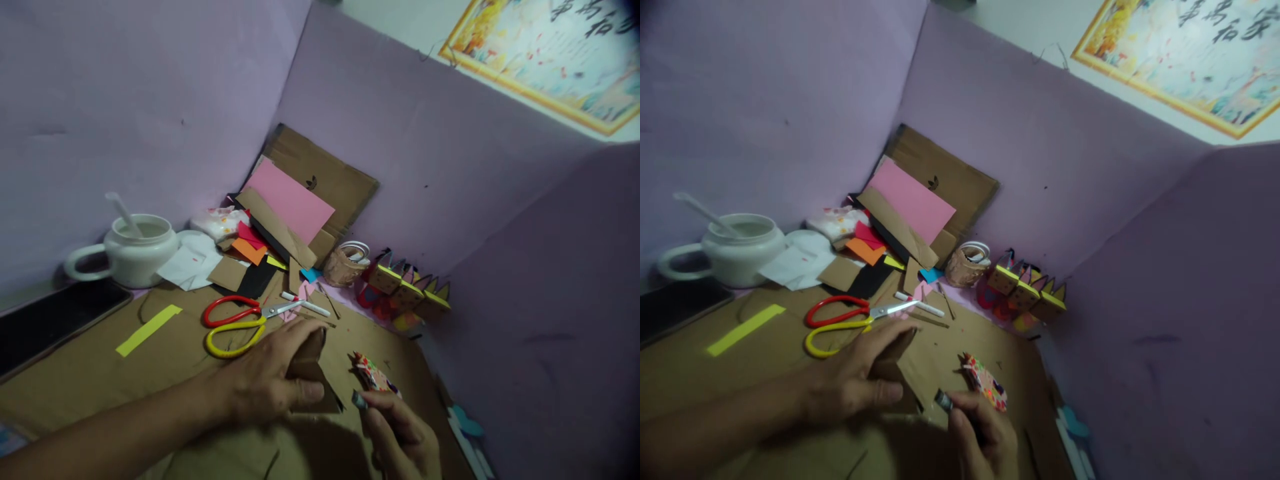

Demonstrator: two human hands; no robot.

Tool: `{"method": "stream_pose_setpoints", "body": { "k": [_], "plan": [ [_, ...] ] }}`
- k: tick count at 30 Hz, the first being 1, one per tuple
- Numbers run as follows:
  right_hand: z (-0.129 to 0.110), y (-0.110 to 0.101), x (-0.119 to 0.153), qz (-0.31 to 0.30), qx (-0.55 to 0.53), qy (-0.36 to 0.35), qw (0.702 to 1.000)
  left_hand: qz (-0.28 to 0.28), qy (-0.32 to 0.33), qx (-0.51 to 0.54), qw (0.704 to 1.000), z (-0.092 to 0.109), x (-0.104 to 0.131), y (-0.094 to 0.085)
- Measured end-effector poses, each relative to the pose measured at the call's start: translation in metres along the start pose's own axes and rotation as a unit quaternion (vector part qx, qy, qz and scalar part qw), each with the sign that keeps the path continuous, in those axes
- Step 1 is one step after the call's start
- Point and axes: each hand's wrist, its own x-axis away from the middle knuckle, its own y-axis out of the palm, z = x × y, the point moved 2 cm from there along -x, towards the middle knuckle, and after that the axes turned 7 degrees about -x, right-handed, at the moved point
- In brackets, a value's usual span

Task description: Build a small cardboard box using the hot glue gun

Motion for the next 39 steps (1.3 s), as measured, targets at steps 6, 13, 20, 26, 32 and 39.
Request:
{"method": "stream_pose_setpoints", "body": {
  "k": [6,13,20,26,32,39],
  "plan": [
    [-0.003,-0.025,-0.018,-0.023,0.024,0.040,0.999,0.023,-0.080,0.093,0.992,-0.019,-0.009,0.000],
    [0.014,-0.064,-0.061,0.106,0.164,0.031,0.980,0.001,-0.146,0.182,0.973,-0.032,-0.014,0.004],
    [0.056,-0.070,-0.101,0.071,0.257,0.017,0.964,0.033,-0.143,0.178,0.973,-0.034,-0.014,0.014],
    [0.003,-0.039,-0.067,0.064,0.200,-0.113,0.971,0.057,-0.168,0.197,0.964,-0.027,-0.011,0.020],
    [-0.032,0.028,-0.011,-0.166,0.010,-0.111,0.980,0.022,-0.132,0.183,0.974,-0.022,-0.005,0.027],
    [-0.017,0.036,-0.013,-0.147,-0.046,-0.081,0.985,0.022,-0.102,0.122,0.987,-0.026,-0.001,0.031]
  ]
}}
